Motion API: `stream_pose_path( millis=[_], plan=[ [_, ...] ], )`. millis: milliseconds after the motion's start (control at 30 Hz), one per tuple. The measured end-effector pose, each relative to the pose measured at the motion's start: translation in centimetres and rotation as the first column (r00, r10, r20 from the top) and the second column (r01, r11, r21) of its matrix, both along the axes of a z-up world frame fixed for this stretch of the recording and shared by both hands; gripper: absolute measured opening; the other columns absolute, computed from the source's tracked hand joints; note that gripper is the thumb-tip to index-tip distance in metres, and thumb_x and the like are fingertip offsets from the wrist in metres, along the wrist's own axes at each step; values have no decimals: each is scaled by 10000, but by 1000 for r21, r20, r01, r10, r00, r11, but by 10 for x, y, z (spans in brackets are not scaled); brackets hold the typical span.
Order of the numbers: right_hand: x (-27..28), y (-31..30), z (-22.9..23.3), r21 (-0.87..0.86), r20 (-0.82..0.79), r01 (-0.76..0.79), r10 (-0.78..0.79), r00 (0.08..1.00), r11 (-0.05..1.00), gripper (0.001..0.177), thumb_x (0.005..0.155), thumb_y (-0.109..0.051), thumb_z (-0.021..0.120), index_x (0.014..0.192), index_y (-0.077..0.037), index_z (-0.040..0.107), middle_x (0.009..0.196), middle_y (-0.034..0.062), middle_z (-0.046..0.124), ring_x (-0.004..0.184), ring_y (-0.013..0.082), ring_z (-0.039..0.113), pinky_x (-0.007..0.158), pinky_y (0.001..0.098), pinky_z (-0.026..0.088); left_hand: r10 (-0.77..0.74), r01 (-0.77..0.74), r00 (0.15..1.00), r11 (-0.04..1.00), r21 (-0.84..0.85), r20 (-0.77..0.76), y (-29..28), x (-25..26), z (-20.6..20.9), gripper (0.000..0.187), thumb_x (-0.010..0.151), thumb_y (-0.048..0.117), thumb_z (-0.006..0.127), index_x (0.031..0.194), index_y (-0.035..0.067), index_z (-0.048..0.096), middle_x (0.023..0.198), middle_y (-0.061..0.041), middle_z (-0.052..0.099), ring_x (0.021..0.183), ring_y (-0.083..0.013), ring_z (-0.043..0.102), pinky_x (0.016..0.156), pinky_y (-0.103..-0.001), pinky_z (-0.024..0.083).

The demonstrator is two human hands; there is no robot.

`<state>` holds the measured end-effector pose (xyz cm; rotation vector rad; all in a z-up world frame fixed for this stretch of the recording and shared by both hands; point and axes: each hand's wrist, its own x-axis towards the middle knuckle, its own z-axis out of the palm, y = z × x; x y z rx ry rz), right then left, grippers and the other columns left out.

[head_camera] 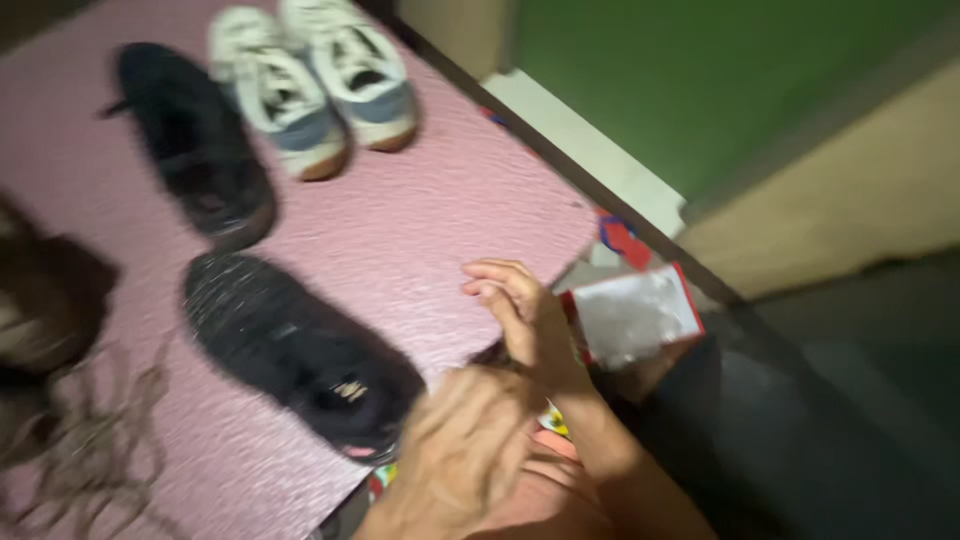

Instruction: The person removes the laces from a black sneaker and then re-laces it by threading the laces through the eyelets and tying a knot. The shoe is placed on a table with other shoes nearby.

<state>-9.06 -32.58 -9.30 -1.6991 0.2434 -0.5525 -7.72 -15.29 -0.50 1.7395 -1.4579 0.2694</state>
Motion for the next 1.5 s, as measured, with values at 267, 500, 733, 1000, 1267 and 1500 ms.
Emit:
stream_pose_path(
  millis=[267,500,733,1000,1267,1500],
  plan=[
    [-69,-106,-131,245,-51,320,-318,947,915,288,1020,5,504,1260,59,654,1132,175,719,909,180,686,826,287,554,-132,187,952,965,185,-275,-92,-28,-48,124,916,84,705,1028,50,665,943,-122,586,904,-316,596,817,-436,484],
    [-101,-178,-249,280,-268,409,-338,902,869,375,953,-12,548,1318,3,629,1106,126,684,885,150,658,814,274,559,-156,208,957,957,203,-244,-185,-41,-80,196,858,46,670,1053,38,658,994,-157,607,948,-346,603,822,-455,469],
    [-117,-219,-317,375,-632,775,-472,615,508,405,977,-64,547,1379,-37,583,894,117,677,682,210,598,573,361,450,-78,112,970,984,140,-228,-248,-19,-78,137,914,57,678,1050,49,690,1020,-151,635,977,-360,617,860,-451,470],
    [-126,-216,-360,177,-706,891,-577,411,418,399,914,-157,654,1302,-72,609,962,101,696,734,209,653,592,380,521,-156,284,900,918,276,-406,-307,-26,-161,179,874,15,649,1037,51,712,1014,-169,660,944,-389,643,839,-475,518],
    [-131,-237,-364,397,-838,918,-412,359,-9,537,865,-255,728,1350,-159,520,1120,92,632,885,300,658,705,480,545,-65,301,904,800,519,-423,-326,-29,-247,192,871,14,629,1038,54,713,1053,-186,683,969,-401,667,850,-488,534],
    [-122,-291,-355,514,-832,856,-275,482,-56,612,848,-320,754,1387,-157,513,1245,122,617,1002,341,662,800,534,541,48,344,850,702,623,-524,-322,-12,-261,254,864,-7,609,1084,73,706,1076,-167,696,936,-389,681,808,-474,544]
  ],
)
